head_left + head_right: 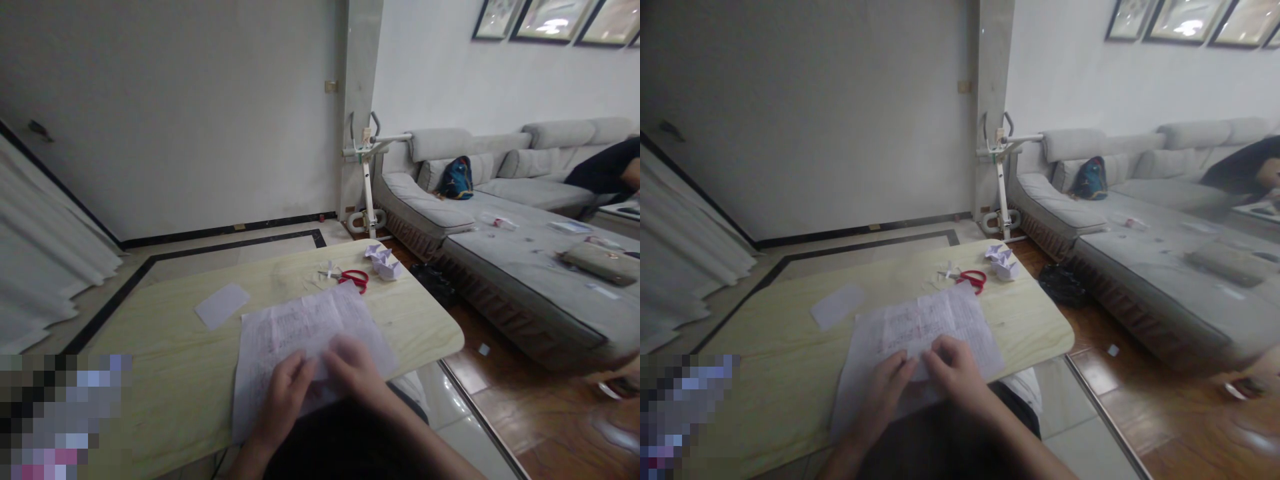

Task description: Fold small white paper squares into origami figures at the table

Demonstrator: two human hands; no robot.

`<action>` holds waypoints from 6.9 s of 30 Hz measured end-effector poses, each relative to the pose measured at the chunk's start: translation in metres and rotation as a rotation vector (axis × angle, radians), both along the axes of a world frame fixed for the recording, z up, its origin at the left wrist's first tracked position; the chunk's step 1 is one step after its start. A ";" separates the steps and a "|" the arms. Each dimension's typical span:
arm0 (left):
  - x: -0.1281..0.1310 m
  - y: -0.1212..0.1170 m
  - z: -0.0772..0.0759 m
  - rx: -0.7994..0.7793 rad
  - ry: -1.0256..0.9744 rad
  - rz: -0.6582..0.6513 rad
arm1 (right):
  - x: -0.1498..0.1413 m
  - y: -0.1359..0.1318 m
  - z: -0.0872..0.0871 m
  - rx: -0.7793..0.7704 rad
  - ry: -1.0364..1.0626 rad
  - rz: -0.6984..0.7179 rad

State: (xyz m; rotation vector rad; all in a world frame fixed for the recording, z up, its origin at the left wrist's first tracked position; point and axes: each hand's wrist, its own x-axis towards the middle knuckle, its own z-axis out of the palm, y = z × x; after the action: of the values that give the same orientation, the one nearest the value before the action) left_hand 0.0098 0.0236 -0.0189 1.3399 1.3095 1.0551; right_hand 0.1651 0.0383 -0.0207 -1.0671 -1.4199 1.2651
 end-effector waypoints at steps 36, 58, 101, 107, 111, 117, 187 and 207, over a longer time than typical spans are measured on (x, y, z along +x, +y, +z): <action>0.002 -0.001 -0.003 0.033 0.044 -0.027 | 0.003 0.000 0.000 -0.004 0.058 0.002; 0.001 -0.004 0.000 0.000 0.005 -0.083 | 0.002 -0.005 -0.005 0.043 -0.070 -0.032; -0.324 0.007 0.033 -0.288 1.179 0.593 | 0.009 0.005 -0.001 -0.007 -0.207 0.024; -0.322 0.010 0.027 -0.312 1.132 0.548 | 0.010 0.005 -0.004 -0.010 -0.197 0.036; -0.319 0.002 0.037 -0.265 1.100 0.632 | 0.010 0.005 -0.010 -0.019 -0.183 0.047; -0.293 -0.018 0.065 -0.110 0.980 0.698 | 0.011 0.005 -0.010 0.006 -0.193 0.037; -0.017 -0.003 -0.003 0.069 0.154 0.019 | -0.006 -0.001 0.000 -0.178 0.066 0.040; -0.012 -0.016 -0.010 0.011 0.069 0.006 | 0.000 -0.008 -0.004 -0.204 0.098 0.113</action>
State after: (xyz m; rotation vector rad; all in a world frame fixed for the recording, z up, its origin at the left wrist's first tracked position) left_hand -0.0024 0.0078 -0.0287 1.3927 1.3611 1.0290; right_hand 0.1650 0.0300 -0.0245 -1.0548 -1.3130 1.5496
